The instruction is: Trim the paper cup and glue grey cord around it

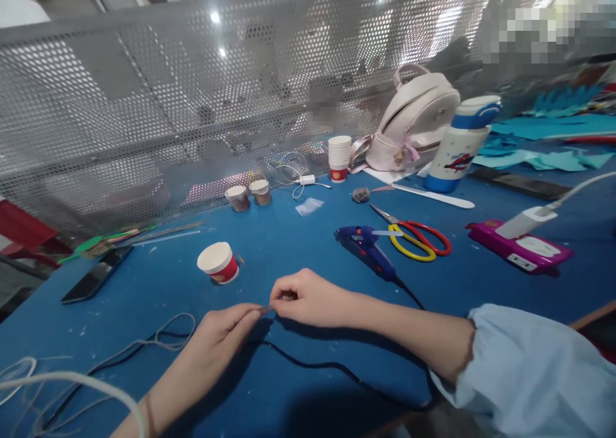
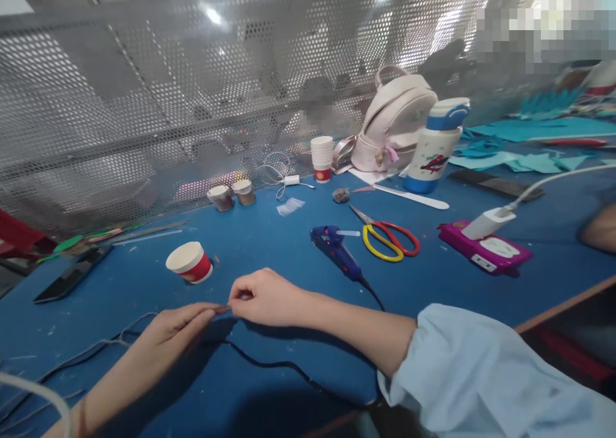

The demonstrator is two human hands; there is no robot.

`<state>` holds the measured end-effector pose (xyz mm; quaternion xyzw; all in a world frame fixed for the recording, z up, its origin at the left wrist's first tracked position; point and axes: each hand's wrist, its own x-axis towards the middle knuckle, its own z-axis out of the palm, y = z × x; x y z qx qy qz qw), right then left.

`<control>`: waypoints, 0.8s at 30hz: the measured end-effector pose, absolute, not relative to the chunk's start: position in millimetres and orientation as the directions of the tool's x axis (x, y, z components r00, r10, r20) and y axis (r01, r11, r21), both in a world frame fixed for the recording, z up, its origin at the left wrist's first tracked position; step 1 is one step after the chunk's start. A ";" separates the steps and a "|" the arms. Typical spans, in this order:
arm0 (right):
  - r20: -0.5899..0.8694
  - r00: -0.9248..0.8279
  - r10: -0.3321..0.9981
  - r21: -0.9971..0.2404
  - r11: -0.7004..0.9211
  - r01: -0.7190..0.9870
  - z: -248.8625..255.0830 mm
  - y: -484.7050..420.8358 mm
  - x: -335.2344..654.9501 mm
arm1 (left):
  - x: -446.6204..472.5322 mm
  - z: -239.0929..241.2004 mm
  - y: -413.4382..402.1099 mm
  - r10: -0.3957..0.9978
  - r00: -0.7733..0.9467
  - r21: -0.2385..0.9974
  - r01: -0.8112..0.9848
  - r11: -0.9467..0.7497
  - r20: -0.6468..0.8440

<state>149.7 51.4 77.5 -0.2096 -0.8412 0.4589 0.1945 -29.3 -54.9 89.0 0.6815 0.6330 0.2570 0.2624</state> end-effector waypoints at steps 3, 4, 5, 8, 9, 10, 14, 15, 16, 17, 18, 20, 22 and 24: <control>0.165 -0.838 0.520 -0.797 0.571 0.198 73.6 53.1 150.0 | -23.9 88.1 -56.8 0.996 0.085 0.701 0.711 -0.050 -0.015; 0.181 -0.834 0.522 -0.778 0.594 0.203 72.6 52.8 150.0 | -21.5 86.8 -57.4 0.995 0.097 0.705 0.707 -0.064 -0.006; 0.194 -0.828 0.527 -0.768 0.607 0.206 72.0 52.3 149.9 | -19.7 84.8 -57.8 0.994 0.107 0.709 0.701 -0.079 0.004; 0.193 -0.789 0.583 -0.811 0.548 0.206 73.0 50.3 149.6 | -20.6 76.2 -59.1 0.994 0.096 0.709 0.697 -0.109 0.059; 0.178 -0.769 0.614 -0.839 0.503 0.207 74.4 49.8 149.6 | -23.0 73.1 -59.7 0.994 0.057 0.698 0.708 -0.106 0.094; 0.156 -0.747 0.647 -0.868 0.450 0.209 76.3 49.6 149.7 | -26.0 70.1 -60.5 0.990 0.000 0.683 0.724 -0.096 0.139; 0.047 -0.666 0.744 -0.945 0.249 0.211 84.6 50.1 150.3 | -35.0 61.3 -65.9 0.928 -0.189 0.661 0.747 -0.076 0.320; 0.029 -0.659 0.751 -0.956 0.214 0.202 85.9 50.3 150.3 | -34.9 59.9 -67.4 0.918 -0.198 0.668 0.738 -0.091 0.344; 0.012 -0.656 0.754 -0.965 0.180 0.189 86.6 50.4 150.0 | -33.8 58.9 -68.7 0.913 -0.191 0.677 0.726 -0.116 0.361; -0.008 -0.657 0.754 -0.975 0.141 0.174 86.8 50.2 149.5 | -31.8 58.2 -69.9 0.914 -0.170 0.691 0.708 -0.148 0.369; -0.034 -0.658 0.752 -0.982 0.096 0.160 86.6 49.9 148.8 | -29.4 58.0 -70.8 0.918 -0.137 0.708 0.681 -0.186 0.372; -0.100 -0.662 0.743 -0.990 -0.011 0.138 85.8 48.6 147.2 | -24.7 58.8 -72.2 0.926 -0.050 0.741 0.617 -0.265 0.374; -0.166 -0.667 0.726 -0.986 -0.126 0.108 85.1 47.1 145.6 | -22.0 60.9 -73.3 0.923 0.033 0.750 0.572 -0.331 0.383; -0.208 -0.682 0.701 -0.971 -0.233 0.056 84.9 45.5 144.3 | -21.3 62.8 -73.9 0.917 0.080 0.743 0.561 -0.366 0.391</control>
